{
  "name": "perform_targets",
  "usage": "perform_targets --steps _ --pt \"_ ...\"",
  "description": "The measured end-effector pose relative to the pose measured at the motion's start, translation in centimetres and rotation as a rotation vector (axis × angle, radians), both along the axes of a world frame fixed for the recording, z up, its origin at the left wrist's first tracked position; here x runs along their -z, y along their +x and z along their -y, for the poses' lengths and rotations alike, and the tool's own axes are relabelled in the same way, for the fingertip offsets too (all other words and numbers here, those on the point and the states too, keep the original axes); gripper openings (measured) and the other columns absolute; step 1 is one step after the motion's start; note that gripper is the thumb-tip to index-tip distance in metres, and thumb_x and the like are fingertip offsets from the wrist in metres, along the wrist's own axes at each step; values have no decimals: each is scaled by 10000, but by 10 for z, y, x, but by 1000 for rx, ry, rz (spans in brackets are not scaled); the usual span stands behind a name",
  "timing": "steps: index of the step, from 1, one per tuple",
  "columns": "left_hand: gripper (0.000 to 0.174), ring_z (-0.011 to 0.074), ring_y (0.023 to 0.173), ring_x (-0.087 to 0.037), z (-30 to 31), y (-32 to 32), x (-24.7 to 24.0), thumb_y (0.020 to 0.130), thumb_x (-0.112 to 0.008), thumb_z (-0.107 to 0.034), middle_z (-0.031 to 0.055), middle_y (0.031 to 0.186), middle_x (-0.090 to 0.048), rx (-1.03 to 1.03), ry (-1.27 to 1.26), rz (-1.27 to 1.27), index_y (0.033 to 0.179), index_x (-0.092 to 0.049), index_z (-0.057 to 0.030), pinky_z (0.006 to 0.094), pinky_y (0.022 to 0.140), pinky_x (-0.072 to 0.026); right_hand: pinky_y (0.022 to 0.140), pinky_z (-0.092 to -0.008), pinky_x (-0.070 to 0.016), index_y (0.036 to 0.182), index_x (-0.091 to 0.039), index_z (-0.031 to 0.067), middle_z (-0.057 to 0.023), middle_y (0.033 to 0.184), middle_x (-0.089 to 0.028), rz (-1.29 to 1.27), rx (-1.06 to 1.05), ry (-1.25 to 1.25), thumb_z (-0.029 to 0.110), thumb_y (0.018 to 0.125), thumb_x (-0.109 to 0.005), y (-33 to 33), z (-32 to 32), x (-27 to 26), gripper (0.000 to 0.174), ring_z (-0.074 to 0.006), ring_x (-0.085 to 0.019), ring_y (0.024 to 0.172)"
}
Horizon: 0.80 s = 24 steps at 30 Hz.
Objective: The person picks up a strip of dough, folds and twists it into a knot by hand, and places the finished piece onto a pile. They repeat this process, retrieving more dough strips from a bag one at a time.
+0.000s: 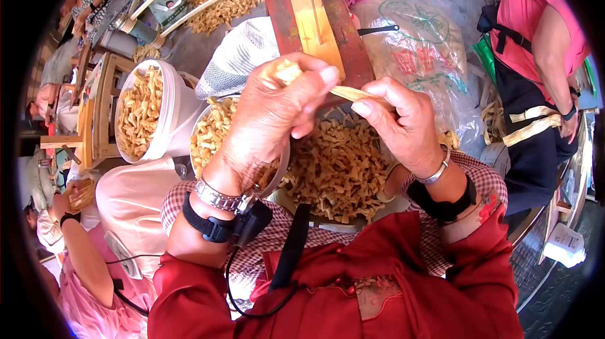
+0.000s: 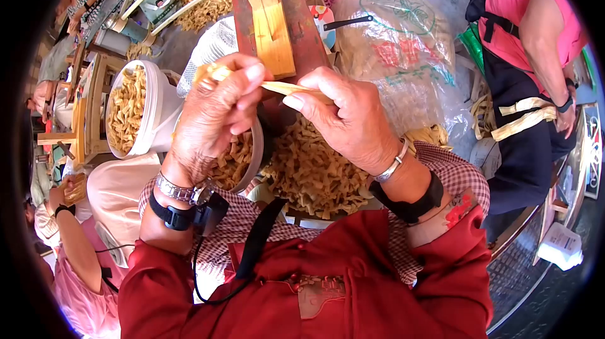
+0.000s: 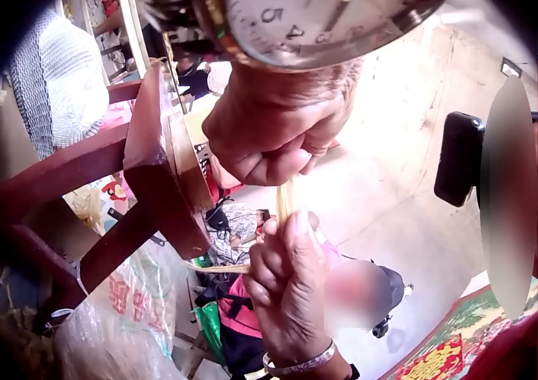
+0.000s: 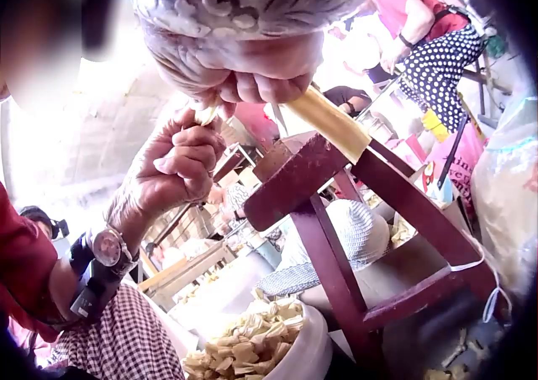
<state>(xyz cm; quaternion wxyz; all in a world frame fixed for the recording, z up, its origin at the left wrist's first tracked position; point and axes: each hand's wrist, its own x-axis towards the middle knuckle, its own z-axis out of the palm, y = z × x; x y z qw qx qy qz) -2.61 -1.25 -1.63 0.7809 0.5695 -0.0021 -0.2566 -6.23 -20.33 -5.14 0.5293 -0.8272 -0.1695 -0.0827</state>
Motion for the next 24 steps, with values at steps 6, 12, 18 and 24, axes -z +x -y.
perform_targets --steps 6,12,18,24 --pt "150 6 449 -256 -7 4 -5 906 -576 -192 -65 609 -356 -125 -51 111 857 -506 -69 152 379 -249 487 -297 -419 853 -604 14 -81 643 -543 312 19 -88 74 804 -653 6 13 2 91 -204 -525 522" --pt "195 150 656 -614 -25 8 -6 850 -631 -147 95 812 -625 98 1 297 966 -568 -4 238 530 -507 441 -302 -404 810 -613 76 -35 613 -495 705 105 -355 113 714 -708 12 29 -2 139 -184 -511 510" --pt "715 247 1056 -593 -58 23 -23 793 -659 -405 204 1148 -598 607 -30 400 1266 -462 94 349 929 -441 432 -269 -393 808 -598 101 5 656 -453 812 6 -491 161 673 -675 5 25 -7 166 -136 -499 562" --pt "594 192 918 -630 -29 0 -8 972 -394 -435 150 1070 -633 588 100 217 1308 -425 54 311 848 -483 428 -259 -381 809 -609 94 17 634 -423 836 -171 -477 185 691 -667 -6 6 -9 160 -126 -476 561"
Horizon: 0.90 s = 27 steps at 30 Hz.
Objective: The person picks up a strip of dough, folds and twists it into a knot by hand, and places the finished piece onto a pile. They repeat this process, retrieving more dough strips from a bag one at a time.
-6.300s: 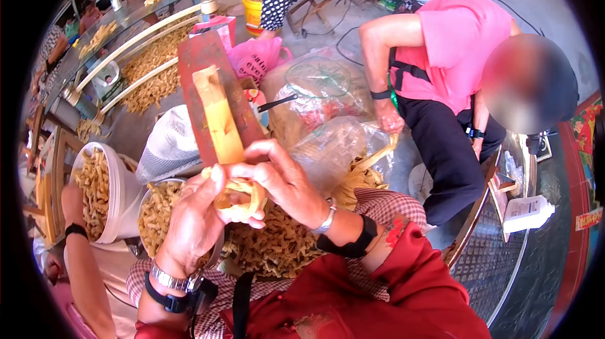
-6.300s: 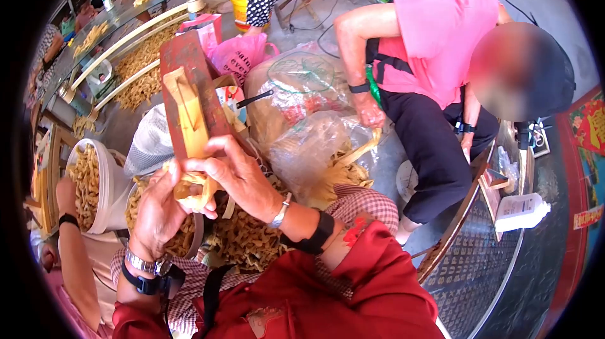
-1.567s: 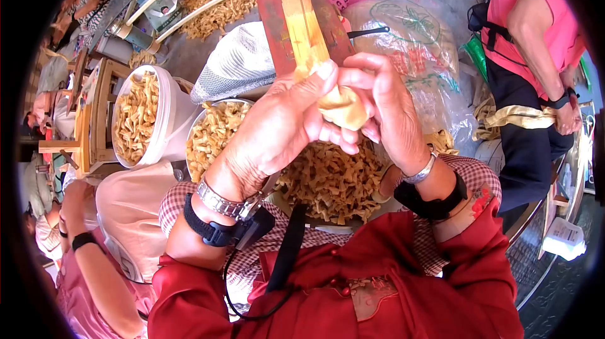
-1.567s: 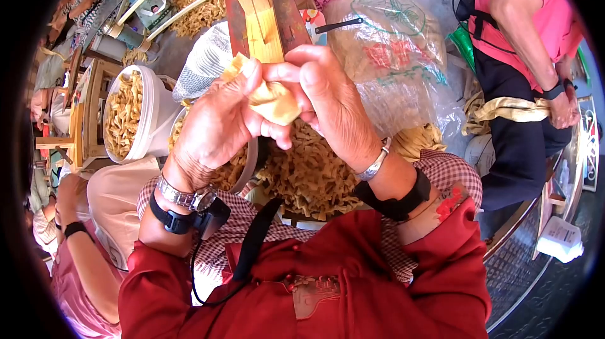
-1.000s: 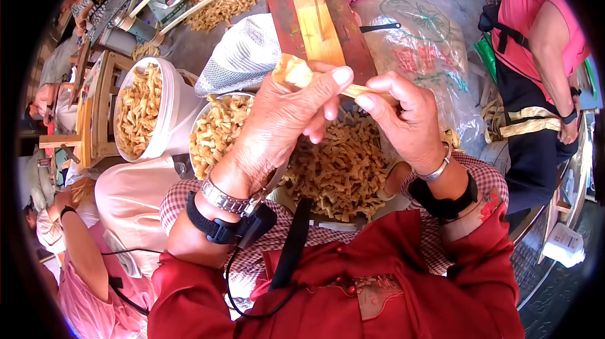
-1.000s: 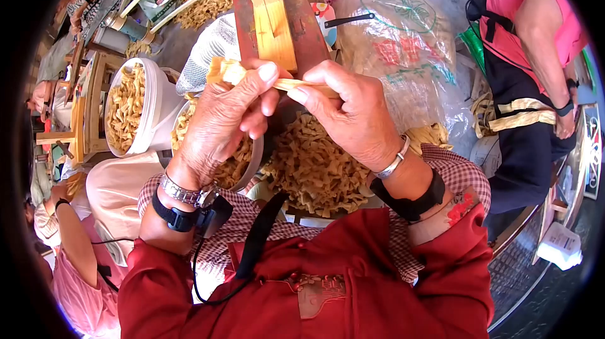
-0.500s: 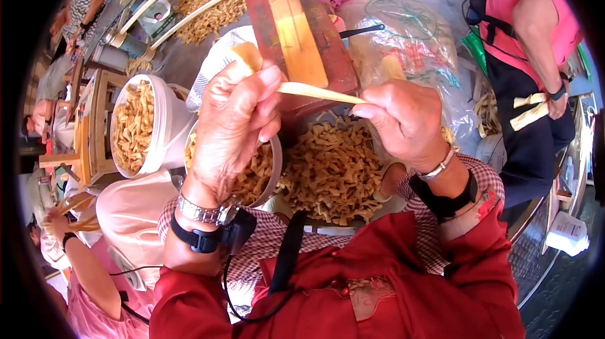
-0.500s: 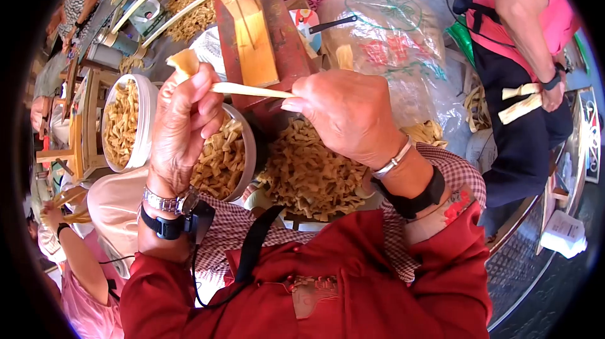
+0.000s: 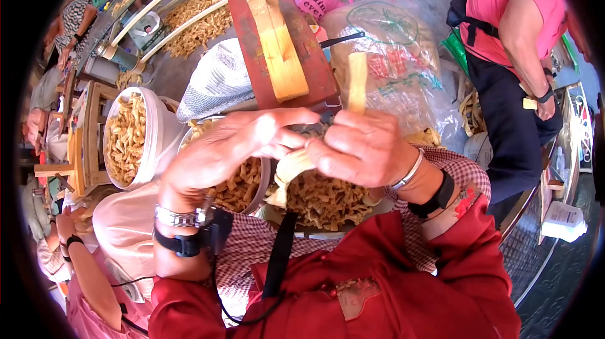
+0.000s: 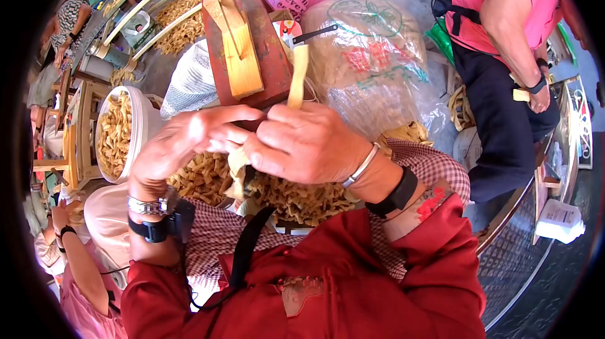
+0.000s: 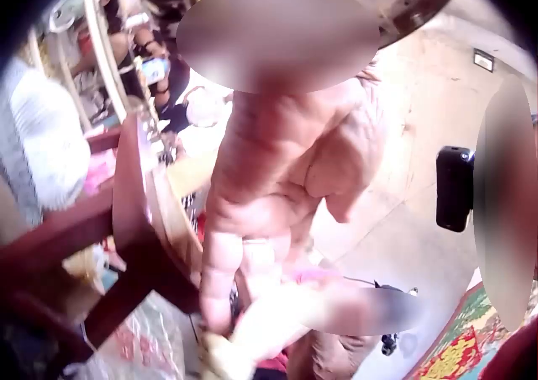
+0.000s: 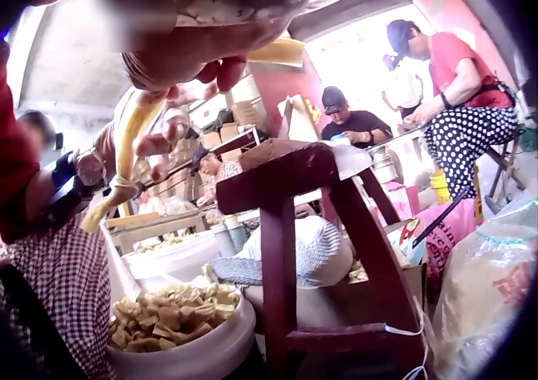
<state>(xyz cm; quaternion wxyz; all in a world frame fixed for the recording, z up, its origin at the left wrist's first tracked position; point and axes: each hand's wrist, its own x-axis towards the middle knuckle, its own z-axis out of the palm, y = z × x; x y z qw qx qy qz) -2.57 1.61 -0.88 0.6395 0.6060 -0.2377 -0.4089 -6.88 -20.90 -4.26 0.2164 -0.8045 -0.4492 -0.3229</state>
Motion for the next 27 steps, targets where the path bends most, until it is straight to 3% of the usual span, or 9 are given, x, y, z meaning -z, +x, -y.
perform_targets --steps 2,4,5,9,14,16,18,22,27 --pt "560 160 640 -603 16 -10 13 957 -397 -485 119 829 -639 -37 34 -164 1194 -492 14 251 594 -478 435 -258 -396 832 -617 101 20 639 -420 19 -30 43 184 682 -669 0 -10 9 180 -127 -471 554" --pt "482 60 375 -354 29 -20 8 951 -373 -525 54 599 -520 -130 164 -431 949 -517 -66 186 329 -257 460 -249 -425 848 -613 115 22 665 -440 38 3 49 186 683 -658 1 -12 12 186 -125 -483 572" --pt "477 40 373 -267 31 -23 17 950 -349 -544 17 535 -433 -153 83 -600 887 -482 -90 184 325 -191 468 -246 -432 854 -611 117 20 675 -446 18 31 30 184 682 -655 1 -11 11 190 -126 -488 577" --pt "461 55 336 -251 30 -17 28 955 -393 -493 -24 471 -377 -187 -143 -763 959 -548 -58 205 323 -199 436 -277 -397 905 -626 112 1 662 -421 -40 181 -74 165 726 -637 11 14 10 187 -141 -472 575" --pt "444 34 421 -290 28 -25 12 930 -441 -252 -29 540 -396 -35 -122 -269 1204 -474 95 191 389 -223 511 -282 -441 1127 -592 82 -49 721 -517 -324 48 264 124 819 -581 14 12 23 311 -186 -535 610" --pt "356 30 449 -310 32 -27 -3 931 -422 -152 -13 658 -474 -93 -107 -210 1202 -507 63 179 407 -241 517 -236 -436 1239 -539 71 -40 763 -568 -648 -66 505 121 920 -462 12 0 25 331 -115 -538 600" --pt "319 34 487 -371 29 -25 -2 929 -416 -32 19 836 -550 -154 41 124 1223 -540 -11 166 435 -279 512 -215 -458 1289 -503 83 -38 783 -595 -1040 -168 687 101 945 -411 3 -7 15 357 -78 -524 582" --pt "196 196 814 -569 48 -28 8 926 -456 25 87 1026 -540 -284 -193 403 1058 -601 12 316 724 -489 431 -186 -460 1373 -390 94 -19 713 -552 -1364 -355 948 124 973 -372 0 -14 15 401 -61 -504 528" --pt "109 182 789 -585 45 -24 11 888 -544 14 72 945 -582 -334 6 541 989 -585 5 288 676 -494 414 -190 -454 1441 -217 120 -8 678 -504 -1629 -378 1136 303 979 -427 -9 -20 15 540 -85 -535 531"
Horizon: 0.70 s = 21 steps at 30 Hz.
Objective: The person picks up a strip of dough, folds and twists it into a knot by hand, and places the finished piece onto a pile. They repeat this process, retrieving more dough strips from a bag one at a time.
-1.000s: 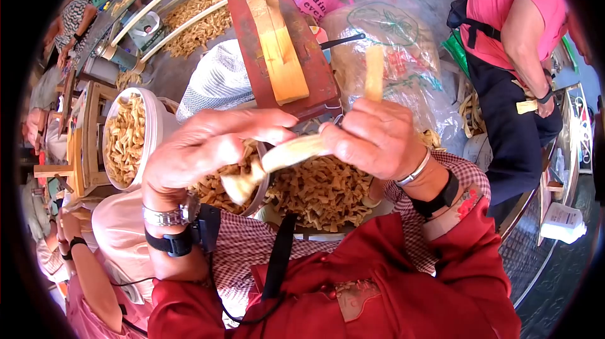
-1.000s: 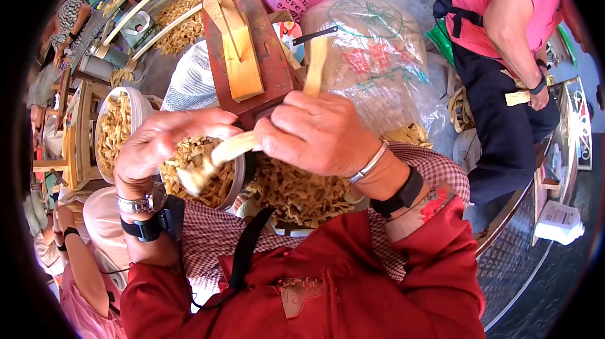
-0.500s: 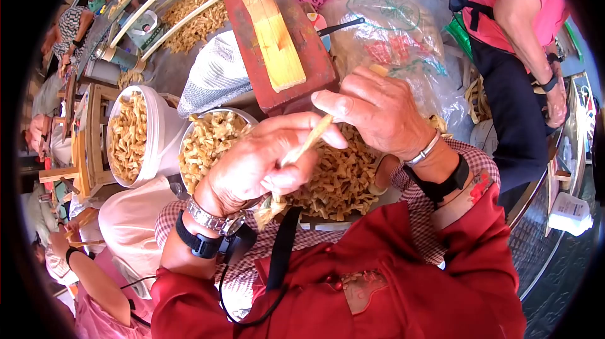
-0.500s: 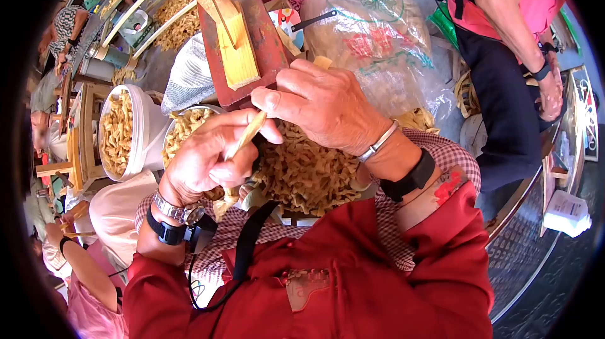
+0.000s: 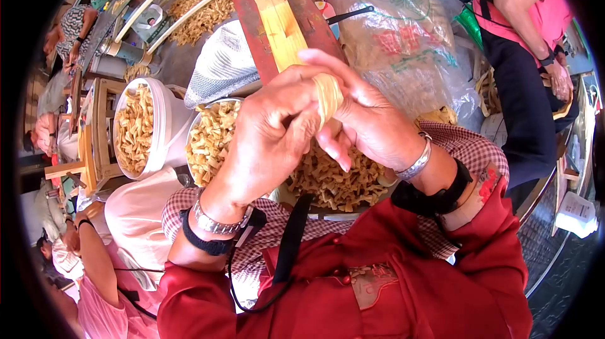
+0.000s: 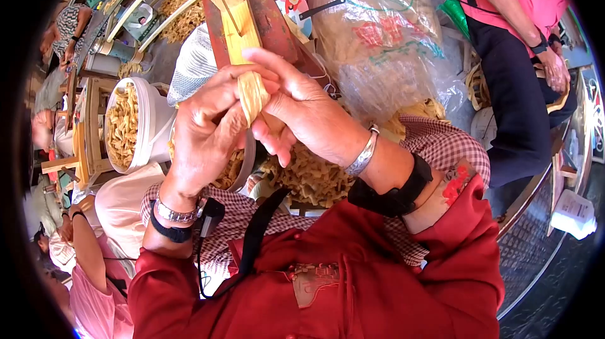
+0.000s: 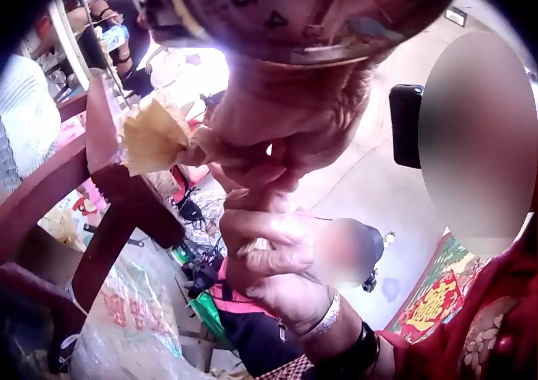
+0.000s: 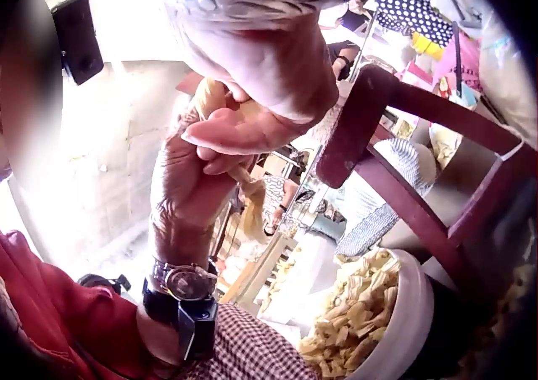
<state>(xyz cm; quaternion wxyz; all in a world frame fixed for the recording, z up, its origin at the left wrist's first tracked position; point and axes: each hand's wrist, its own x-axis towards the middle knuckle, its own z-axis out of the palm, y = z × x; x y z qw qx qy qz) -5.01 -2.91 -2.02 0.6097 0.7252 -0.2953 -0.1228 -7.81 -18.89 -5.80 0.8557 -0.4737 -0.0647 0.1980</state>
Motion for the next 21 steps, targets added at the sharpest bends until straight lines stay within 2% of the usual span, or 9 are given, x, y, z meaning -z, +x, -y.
perform_targets --steps 2,4,5,10,11,14,16,20,21 --pt "87 146 718 -596 -1 1 5 886 -568 -13 79 922 -609 -36 -23 -121 964 -529 -9 229 576 -480 410 -201 -464 1348 -297 95 -21 689 -531 -18 10 -35 246 969 -457 1 0 0 438 -91 -545 537" --pt "116 112 634 -586 2 0 8 889 -562 -10 94 921 -613 -38 -291 -399 958 -471 -28 190 507 -442 407 -212 -474 1254 -377 69 -33 700 -558 -33 21 -73 190 959 -487 2 1 0 338 -97 -555 542" --pt "168 76 543 -545 6 0 6 895 -557 -11 83 864 -604 -113 -259 -375 940 -400 -55 170 464 -400 406 -210 -464 1197 -404 66 -31 703 -562 -21 59 -140 174 952 -498 1 0 0 284 -92 -552 544" --pt "116 46 514 -482 14 2 6 913 -541 -40 52 828 -593 -247 -288 -456 990 -454 -34 169 448 -377 403 -197 -418 967 -499 48 -18 702 -577 48 253 -330 127 917 -550 -3 -7 3 107 -59 -530 544" --pt "101 41 507 -469 14 3 9 921 -532 -52 47 824 -589 -249 -263 -469 991 -461 -34 170 441 -368 460 -209 -455 908 -525 34 -24 691 -591 51 298 -383 102 892 -587 -4 -5 0 93 -67 -555 579" --pt "124 28 478 -416 15 2 16 961 -486 -143 15 786 -561 -277 -321 -520 993 -506 -25 169 417 -331 460 -172 -410 889 -537 36 -14 737 -604 304 481 -591 43 871 -618 -3 -7 5 83 -28 -533 595" --pt "171 26 472 -408 15 0 20 970 -476 -177 0 749 -546 -328 -425 -587 1006 -521 -16 170 412 -325 529 -198 -453 909 -547 21 -27 763 -621 403 497 -568 33 832 -661 -5 -9 -2 137 -53 -569 644" --pt "206 28 465 -392 16 -1 29 981 -451 -204 -5 746 -534 -332 -332 -594 1042 -541 -30 180 389 -312 698 -244 -512 1005 -569 0 -73 862 -656 571 490 -567 43 763 -736 -12 -12 -9 297 -98 -627 813" --pt "213 43 535 -461 10 -3 27 983 -444 -209 3 794 -560 -271 -333 -663 1034 -555 -34 183 446 -371 694 -255 -511 1028 -567 3 -81 875 -651 688 529 -620 54 761 -739 -12 -13 -4 322 -115 -632 809"
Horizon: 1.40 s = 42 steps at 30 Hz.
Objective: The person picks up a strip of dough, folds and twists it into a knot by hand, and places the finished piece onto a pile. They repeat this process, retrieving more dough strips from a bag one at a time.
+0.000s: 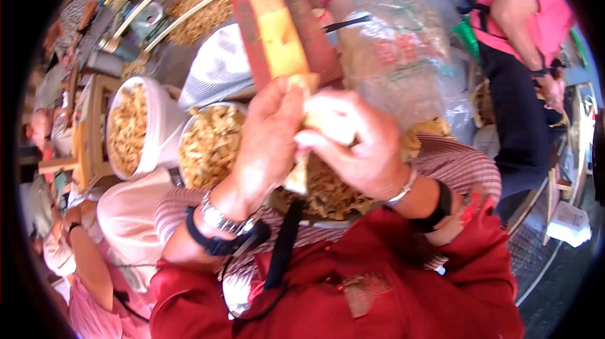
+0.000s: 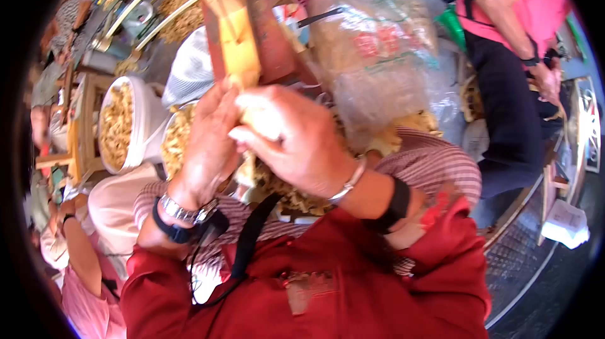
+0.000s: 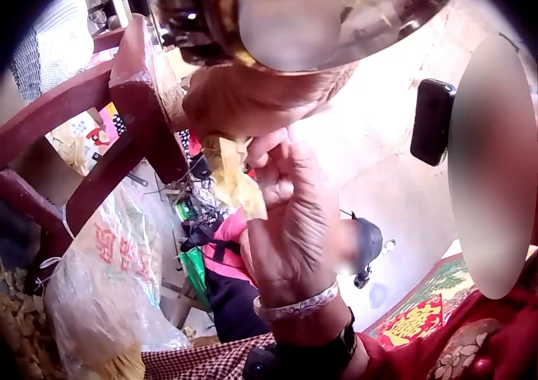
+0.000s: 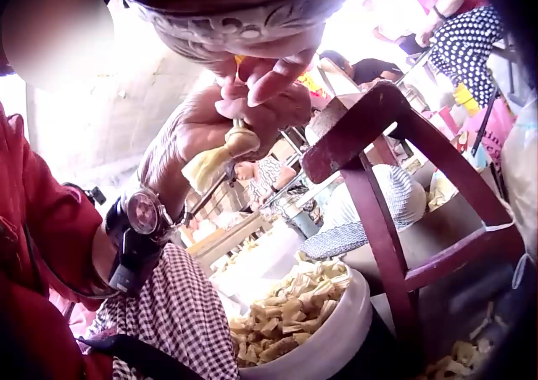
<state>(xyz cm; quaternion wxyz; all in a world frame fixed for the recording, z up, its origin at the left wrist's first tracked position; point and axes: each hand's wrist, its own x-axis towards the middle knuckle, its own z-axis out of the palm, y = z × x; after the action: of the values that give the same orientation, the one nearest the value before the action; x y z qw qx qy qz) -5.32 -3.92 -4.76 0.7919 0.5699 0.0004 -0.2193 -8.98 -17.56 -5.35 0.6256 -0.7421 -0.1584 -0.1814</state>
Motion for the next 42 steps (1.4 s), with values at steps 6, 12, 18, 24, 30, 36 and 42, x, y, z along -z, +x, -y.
perform_targets --steps 6,12,18,24,30,36,42 --pt "259 6 441 -386 3 -4 0 971 -472 -297 -38 662 -501 -3 40 -26 1070 -502 -60 134 360 -285 626 -329 -491 1042 -567 28 -98 831 -610 190 -14 -99 39 775 -677 7 6 8 289 -252 -623 717" --pt "254 4 440 -387 5 -5 14 953 -502 -339 -48 696 -515 31 72 164 1008 -519 -92 144 362 -286 657 -310 -508 1114 -454 6 -131 951 -582 -2 -84 81 16 837 -610 6 4 3 319 -214 -643 773" --pt "331 10 440 -389 10 -5 19 870 -622 -384 -54 684 -502 33 -33 234 1033 -497 -125 154 355 -279 667 -244 -482 945 -523 6 -63 890 -581 -153 -14 257 51 880 -599 3 -2 2 109 -119 -602 789" --pt "149 9 450 -391 16 -6 12 959 -504 -251 -67 636 -484 6 89 195 965 -526 -104 158 368 -285 590 -336 -442 864 -557 25 -103 758 -482 156 138 -3 66 818 -620 15 3 -3 88 -283 -525 648" --pt "137 26 459 -405 25 -10 -8 957 -405 -118 -39 606 -478 -101 102 59 972 -529 -61 164 397 -313 590 -378 -453 954 -556 60 -105 810 -508 105 173 -171 37 826 -596 15 10 -2 137 -299 -560 695" --pt "182 38 478 -372 21 -7 -8 941 -362 -116 -27 615 -461 -42 0 86 1005 -512 -35 191 436 -331 543 -379 -448 911 -552 58 -98 789 -486 213 213 -303 31 802 -598 19 16 -2 121 -293 -562 682" --pt "173 35 506 -394 25 -11 -12 963 -402 -163 -27 635 -467 -87 85 119 1015 -510 -38 187 464 -348 541 -375 -448 898 -565 50 -94 793 -493 205 202 -304 22 789 -602 19 17 0 118 -284 -568 688"
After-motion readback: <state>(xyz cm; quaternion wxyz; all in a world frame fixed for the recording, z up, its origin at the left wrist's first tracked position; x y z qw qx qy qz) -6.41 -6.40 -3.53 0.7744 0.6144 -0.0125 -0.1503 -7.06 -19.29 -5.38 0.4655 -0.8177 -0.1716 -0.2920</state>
